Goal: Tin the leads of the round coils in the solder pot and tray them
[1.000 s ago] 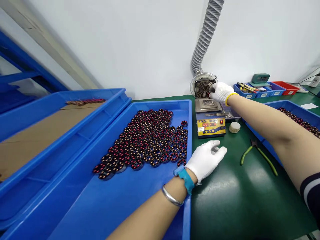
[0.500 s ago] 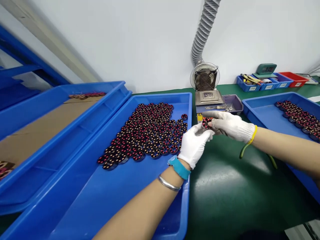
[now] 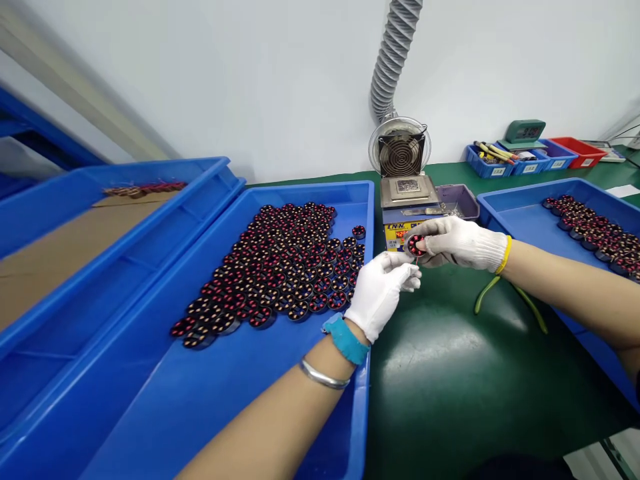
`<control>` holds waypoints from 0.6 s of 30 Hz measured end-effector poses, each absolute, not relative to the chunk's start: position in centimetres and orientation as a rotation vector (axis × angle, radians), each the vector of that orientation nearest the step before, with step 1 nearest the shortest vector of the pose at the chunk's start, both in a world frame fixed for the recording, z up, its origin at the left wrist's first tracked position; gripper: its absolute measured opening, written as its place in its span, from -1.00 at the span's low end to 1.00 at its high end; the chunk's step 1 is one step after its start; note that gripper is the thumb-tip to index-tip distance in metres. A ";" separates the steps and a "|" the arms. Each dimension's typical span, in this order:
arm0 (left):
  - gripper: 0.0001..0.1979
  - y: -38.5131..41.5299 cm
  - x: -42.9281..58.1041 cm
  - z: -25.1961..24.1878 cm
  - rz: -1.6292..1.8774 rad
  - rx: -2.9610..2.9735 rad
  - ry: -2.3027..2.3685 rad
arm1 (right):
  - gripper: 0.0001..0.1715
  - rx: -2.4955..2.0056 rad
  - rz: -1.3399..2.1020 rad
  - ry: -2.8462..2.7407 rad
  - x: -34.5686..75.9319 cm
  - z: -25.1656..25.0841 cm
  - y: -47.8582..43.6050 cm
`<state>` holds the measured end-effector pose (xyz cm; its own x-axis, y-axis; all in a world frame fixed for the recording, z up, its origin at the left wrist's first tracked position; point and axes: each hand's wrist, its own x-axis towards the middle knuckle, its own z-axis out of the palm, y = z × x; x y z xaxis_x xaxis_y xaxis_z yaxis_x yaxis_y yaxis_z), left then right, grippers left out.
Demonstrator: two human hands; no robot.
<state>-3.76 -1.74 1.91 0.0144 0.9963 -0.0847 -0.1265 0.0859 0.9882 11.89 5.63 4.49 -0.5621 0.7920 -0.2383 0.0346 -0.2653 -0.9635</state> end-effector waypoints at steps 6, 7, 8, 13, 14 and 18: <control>-0.83 -1.7 -3.4 1.1 0.989 1.163 1.136 | -0.70 -1.429 0.804 -1.852 12.5 6.3 11.7; -0.82 -1.7 -3.3 1.0 0.969 1.188 1.130 | -0.69 -1.462 0.593 -1.901 12.6 6.6 13.2; -0.82 -1.6 -3.3 0.9 0.951 1.211 1.129 | -0.67 -1.486 0.426 -1.931 12.6 6.9 14.8; -0.80 -1.6 -3.5 0.9 0.894 1.280 1.146 | -0.66 -1.588 0.144 -1.972 11.9 7.2 20.2; -0.80 -1.7 -3.5 0.9 0.888 1.285 1.147 | -0.66 -1.603 0.121 -1.983 11.6 7.0 20.6; -0.78 -1.7 -3.4 1.0 0.864 1.305 1.141 | -0.66 -1.648 0.044 -2.034 10.8 6.2 21.1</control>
<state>-3.42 -1.75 0.96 0.2586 0.9555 -0.1418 0.1227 0.1131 0.9860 10.82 21.14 6.16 -0.1267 0.9211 0.3682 0.9043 0.2599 -0.3388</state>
